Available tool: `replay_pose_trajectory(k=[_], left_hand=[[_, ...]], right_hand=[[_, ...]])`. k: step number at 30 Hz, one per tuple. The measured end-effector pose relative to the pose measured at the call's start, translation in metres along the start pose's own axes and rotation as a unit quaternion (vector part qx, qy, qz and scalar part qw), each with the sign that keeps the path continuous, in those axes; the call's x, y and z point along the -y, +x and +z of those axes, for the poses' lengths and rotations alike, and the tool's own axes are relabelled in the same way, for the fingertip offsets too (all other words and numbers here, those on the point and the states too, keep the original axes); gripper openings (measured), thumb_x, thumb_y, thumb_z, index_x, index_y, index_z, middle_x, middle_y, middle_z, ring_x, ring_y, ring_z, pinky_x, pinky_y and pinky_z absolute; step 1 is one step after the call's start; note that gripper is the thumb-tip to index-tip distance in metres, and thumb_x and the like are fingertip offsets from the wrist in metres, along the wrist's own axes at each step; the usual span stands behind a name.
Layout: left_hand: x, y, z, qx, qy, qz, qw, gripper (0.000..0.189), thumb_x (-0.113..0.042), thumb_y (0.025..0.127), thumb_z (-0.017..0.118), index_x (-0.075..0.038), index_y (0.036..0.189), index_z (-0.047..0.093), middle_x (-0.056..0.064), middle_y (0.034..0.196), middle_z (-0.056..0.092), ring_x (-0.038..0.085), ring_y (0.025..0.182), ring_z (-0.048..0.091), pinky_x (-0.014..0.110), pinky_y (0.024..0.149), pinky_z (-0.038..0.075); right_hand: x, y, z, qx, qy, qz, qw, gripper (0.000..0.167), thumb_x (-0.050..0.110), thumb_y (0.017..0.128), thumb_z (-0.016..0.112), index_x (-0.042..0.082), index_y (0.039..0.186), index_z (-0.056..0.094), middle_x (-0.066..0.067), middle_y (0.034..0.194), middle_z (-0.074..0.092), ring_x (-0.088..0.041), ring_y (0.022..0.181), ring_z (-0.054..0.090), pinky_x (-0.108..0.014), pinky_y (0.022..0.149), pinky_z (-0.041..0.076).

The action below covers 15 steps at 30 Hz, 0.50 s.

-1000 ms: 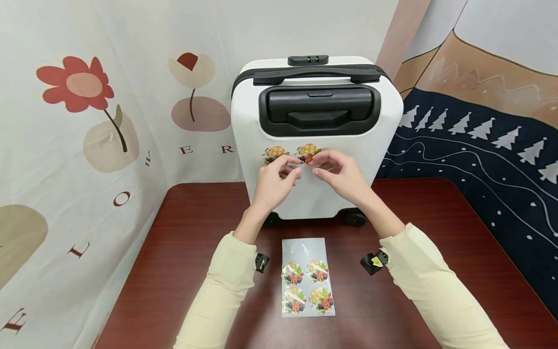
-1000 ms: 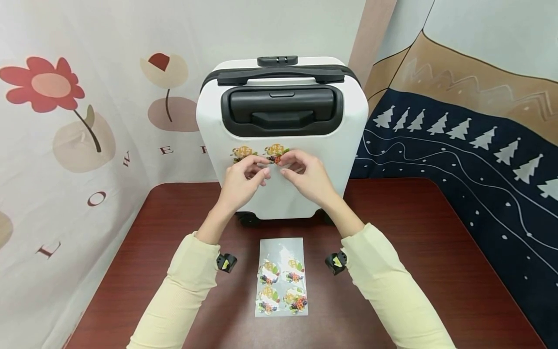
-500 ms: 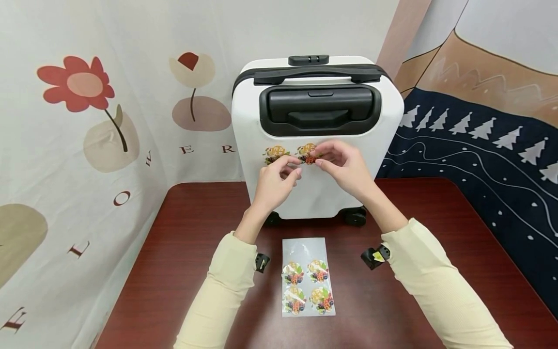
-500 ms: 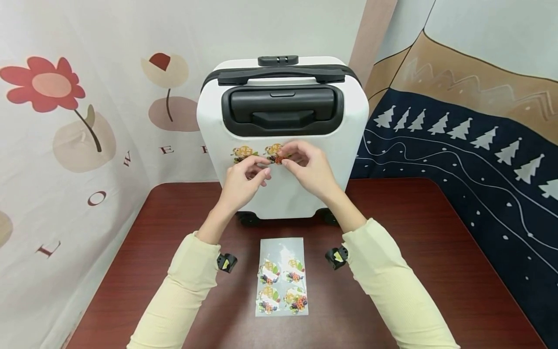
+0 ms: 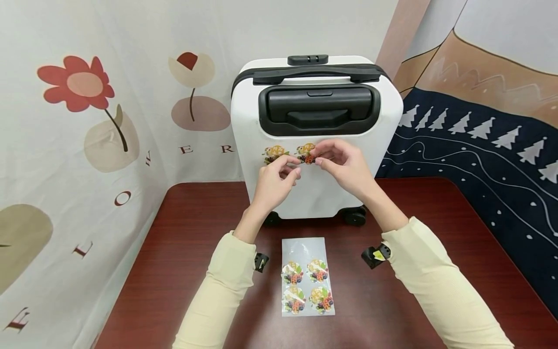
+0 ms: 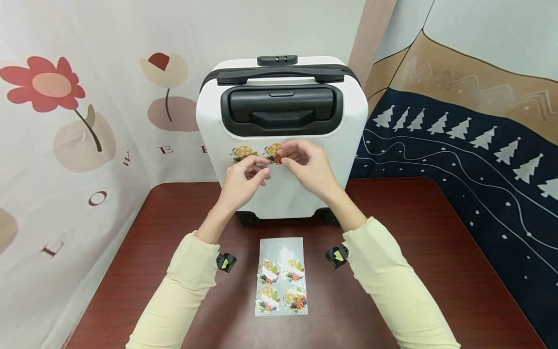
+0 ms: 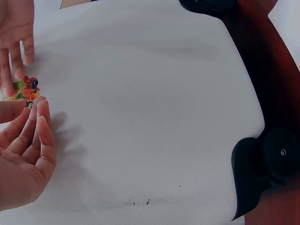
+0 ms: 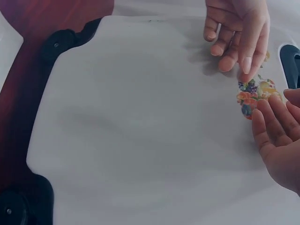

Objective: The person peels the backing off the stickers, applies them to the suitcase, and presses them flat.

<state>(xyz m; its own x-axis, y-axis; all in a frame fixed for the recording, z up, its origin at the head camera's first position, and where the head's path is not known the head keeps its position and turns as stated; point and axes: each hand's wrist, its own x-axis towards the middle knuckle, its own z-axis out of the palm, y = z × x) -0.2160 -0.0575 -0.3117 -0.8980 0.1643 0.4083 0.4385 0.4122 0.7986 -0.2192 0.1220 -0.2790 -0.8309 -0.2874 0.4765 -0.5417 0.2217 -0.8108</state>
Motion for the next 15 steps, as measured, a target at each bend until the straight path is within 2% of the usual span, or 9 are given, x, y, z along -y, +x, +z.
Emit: replay_pose_trajectory(k=[5,9,15], left_hand=[[-0.0004,-0.0002,-0.0002,0.001,-0.002,-0.002,1.0,0.015,-0.011,0.089,0.057,-0.006,0.102,0.063,0.005,0.076,0.066,0.013,0.063,0.061,0.024,0.06,0.05],[-0.0002,-0.0003,-0.0001,0.001,-0.006,-0.001,1.0,0.015,-0.01,0.089,0.058,-0.006,0.102,0.063,0.005,0.076,0.066,0.013,0.063,0.061,0.024,0.06,0.05],[0.0013,-0.0009,-0.0001,0.001,-0.005,-0.002,1.0,0.015,-0.011,0.089,0.058,-0.007,0.103,0.063,0.005,0.076,0.066,0.013,0.063,0.061,0.025,0.059,0.05]], right_hand=[[0.0011,0.0018,-0.0015,-0.01,0.002,-0.009,0.9999,0.019,-0.002,0.084,0.06,-0.006,0.103,0.059,-0.018,0.098,0.063,-0.018,0.083,0.059,-0.022,0.072,0.047],[-0.0011,-0.0012,-0.0022,-0.015,-0.005,0.003,0.9999,0.019,-0.001,0.085,0.061,-0.006,0.103,0.059,-0.018,0.098,0.063,-0.016,0.081,0.059,-0.021,0.072,0.048],[-0.0067,-0.0062,-0.002,-0.017,-0.007,0.014,0.9997,0.019,0.0,0.085,0.062,-0.006,0.102,0.059,-0.02,0.097,0.063,-0.019,0.077,0.059,-0.02,0.07,0.048]])
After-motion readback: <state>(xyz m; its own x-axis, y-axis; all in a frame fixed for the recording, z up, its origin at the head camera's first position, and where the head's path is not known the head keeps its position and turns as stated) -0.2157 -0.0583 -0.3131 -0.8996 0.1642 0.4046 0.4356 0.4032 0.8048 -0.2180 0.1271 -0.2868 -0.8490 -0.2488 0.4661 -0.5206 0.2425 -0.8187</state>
